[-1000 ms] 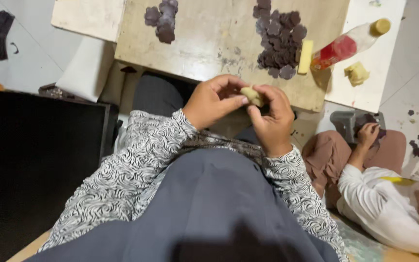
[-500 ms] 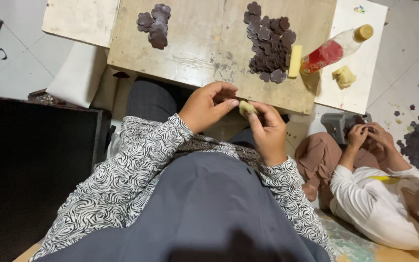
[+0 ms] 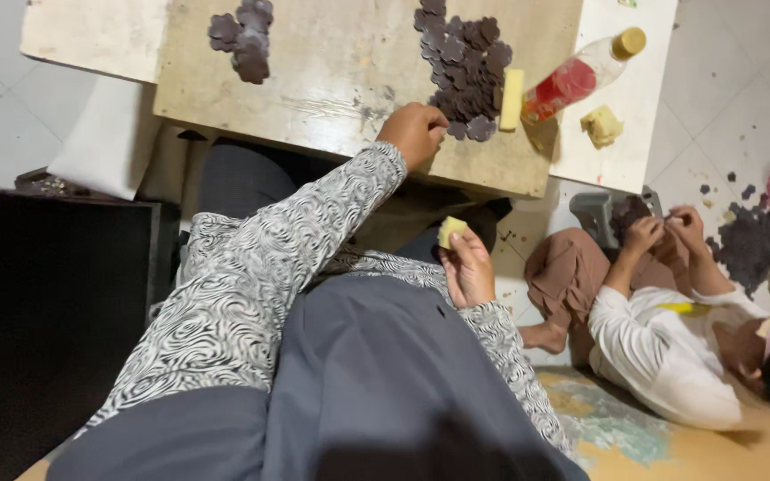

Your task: The person sits on the floor at a low table and presses dark flower-shaped foam pieces one at a time with a small yellow sponge block, then places the pressed pieces in piles on the table. A second person on the floor nearby performs similar pressing work.

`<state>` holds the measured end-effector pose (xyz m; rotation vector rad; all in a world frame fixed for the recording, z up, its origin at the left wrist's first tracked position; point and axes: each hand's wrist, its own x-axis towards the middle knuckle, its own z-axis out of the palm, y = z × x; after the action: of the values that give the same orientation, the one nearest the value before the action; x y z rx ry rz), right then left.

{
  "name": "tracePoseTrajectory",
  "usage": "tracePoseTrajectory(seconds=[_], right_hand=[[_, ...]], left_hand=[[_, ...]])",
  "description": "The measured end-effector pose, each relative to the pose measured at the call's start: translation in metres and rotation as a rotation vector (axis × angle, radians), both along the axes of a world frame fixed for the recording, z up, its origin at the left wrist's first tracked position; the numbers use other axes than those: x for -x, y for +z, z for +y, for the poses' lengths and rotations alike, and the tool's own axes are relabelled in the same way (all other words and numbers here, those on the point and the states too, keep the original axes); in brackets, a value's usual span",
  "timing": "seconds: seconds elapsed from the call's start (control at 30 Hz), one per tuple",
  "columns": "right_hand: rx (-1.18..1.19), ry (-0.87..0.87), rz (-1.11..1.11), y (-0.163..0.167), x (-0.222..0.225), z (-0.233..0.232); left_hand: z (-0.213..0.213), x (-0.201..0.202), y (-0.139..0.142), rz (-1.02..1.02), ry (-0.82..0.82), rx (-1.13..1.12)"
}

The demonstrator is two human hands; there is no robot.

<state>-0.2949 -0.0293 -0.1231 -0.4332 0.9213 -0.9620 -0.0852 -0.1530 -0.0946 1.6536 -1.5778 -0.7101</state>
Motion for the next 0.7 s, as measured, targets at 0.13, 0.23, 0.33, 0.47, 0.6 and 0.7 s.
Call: tracePoseTrajectory(seconds=[0.13, 0.23, 0.33, 0.47, 0.6, 0.7], right_hand=[[-0.022, 0.018, 0.021, 0.009, -0.008, -0.006], [-0.031, 0.046, 0.088, 0.015, -0.013, -0.009], [-0.079, 0.035, 0.105, 0.019, -0.015, -0.01], [-0.074, 0.029, 0.114, 0.022, -0.016, -0.011], [-0.095, 0.03, 0.148, 0.025, -0.021, -0.011], [-0.092, 0.053, 0.153, 0.027, -0.024, -0.011]], left_hand=[[-0.01, 0.022, 0.007, -0.013, 0.107, -0.18], [-0.012, 0.032, 0.014, -0.096, 0.14, -0.188], [-0.013, 0.036, 0.015, -0.144, 0.166, -0.191], [-0.017, 0.036, 0.012, -0.056, 0.203, -0.245], [-0.018, 0.036, 0.013, -0.045, 0.221, -0.273], [-0.012, 0.045, 0.013, -0.101, 0.158, -0.006]])
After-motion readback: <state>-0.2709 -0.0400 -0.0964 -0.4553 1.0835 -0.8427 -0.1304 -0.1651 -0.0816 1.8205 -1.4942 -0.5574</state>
